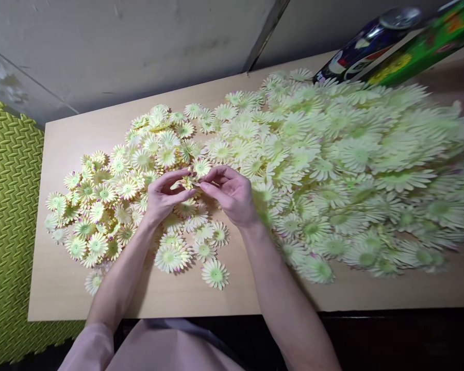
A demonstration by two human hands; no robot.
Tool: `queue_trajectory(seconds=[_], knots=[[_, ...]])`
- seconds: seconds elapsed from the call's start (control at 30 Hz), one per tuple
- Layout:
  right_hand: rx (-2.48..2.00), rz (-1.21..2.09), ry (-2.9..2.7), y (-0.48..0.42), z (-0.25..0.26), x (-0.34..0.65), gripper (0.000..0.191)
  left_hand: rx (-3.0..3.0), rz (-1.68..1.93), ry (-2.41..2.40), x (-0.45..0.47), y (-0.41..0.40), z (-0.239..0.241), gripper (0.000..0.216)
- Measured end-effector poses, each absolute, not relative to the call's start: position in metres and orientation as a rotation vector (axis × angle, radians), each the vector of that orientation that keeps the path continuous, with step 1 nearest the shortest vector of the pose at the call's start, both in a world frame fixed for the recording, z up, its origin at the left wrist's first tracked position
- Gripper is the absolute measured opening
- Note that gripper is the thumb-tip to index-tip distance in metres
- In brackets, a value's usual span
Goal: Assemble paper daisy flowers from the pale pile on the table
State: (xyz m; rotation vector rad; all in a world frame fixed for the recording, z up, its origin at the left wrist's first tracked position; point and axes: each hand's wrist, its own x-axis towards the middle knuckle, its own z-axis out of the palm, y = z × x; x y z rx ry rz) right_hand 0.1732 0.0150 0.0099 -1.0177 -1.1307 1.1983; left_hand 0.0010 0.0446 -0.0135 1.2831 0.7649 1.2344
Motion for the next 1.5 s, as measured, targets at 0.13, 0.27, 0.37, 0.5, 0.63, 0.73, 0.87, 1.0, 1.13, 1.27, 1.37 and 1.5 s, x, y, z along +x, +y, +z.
queue_trajectory(seconds=[0.13, 0.27, 0.37, 0.5, 0.63, 0.73, 0.87, 1.0, 1.13, 1.27, 1.37, 1.5], knots=[[-0.995, 1.238, -1.078, 0.015, 0.007, 0.172, 0.016, 1.309, 1.225, 0.688, 0.001, 0.044, -0.015, 0.041], [-1.020, 1.251, -1.038, 0.016, 0.006, 0.171, 0.019, 1.344, 1.218, 0.626, 0.001, 0.045, -0.017, 0.043], [-1.005, 1.293, -1.007, 0.016, 0.007, 0.169, 0.023, 1.345, 1.207, 0.628, 0.001, 0.045, -0.019, 0.043], [-0.950, 1.343, -0.972, 0.016, 0.008, 0.168, 0.029, 1.330, 1.187, 0.652, 0.001, 0.045, -0.019, 0.045], [-0.937, 1.350, -0.988, 0.016, 0.006, 0.166, 0.028, 1.277, 1.136, 0.630, 0.001, 0.045, -0.019, 0.064], [-0.951, 1.337, -1.009, 0.015, 0.004, 0.164, 0.030, 1.296, 1.124, 0.633, 0.001, 0.046, -0.016, 0.059], [-0.954, 1.350, -0.991, 0.015, 0.003, 0.161, 0.040, 1.349, 1.194, 0.690, 0.001, 0.047, -0.011, 0.041], [-0.908, 1.383, -1.000, 0.014, 0.005, 0.161, 0.044, 1.401, 1.261, 0.751, 0.000, 0.048, -0.009, 0.035], [-0.856, 1.432, -0.966, 0.013, 0.006, 0.161, 0.044, 1.334, 1.257, 0.820, -0.002, 0.047, -0.013, 0.032], [-0.817, 1.489, -0.898, 0.013, 0.006, 0.158, 0.046, 1.128, 1.238, 0.873, -0.002, 0.048, -0.022, 0.037], [-0.816, 1.517, -0.842, 0.014, 0.006, 0.158, 0.050, 1.053, 1.246, 0.861, -0.001, 0.048, -0.025, 0.040], [-0.783, 1.622, -0.879, 0.013, 0.006, 0.165, 0.054, 1.003, 1.232, 0.813, 0.001, 0.046, -0.024, 0.037]])
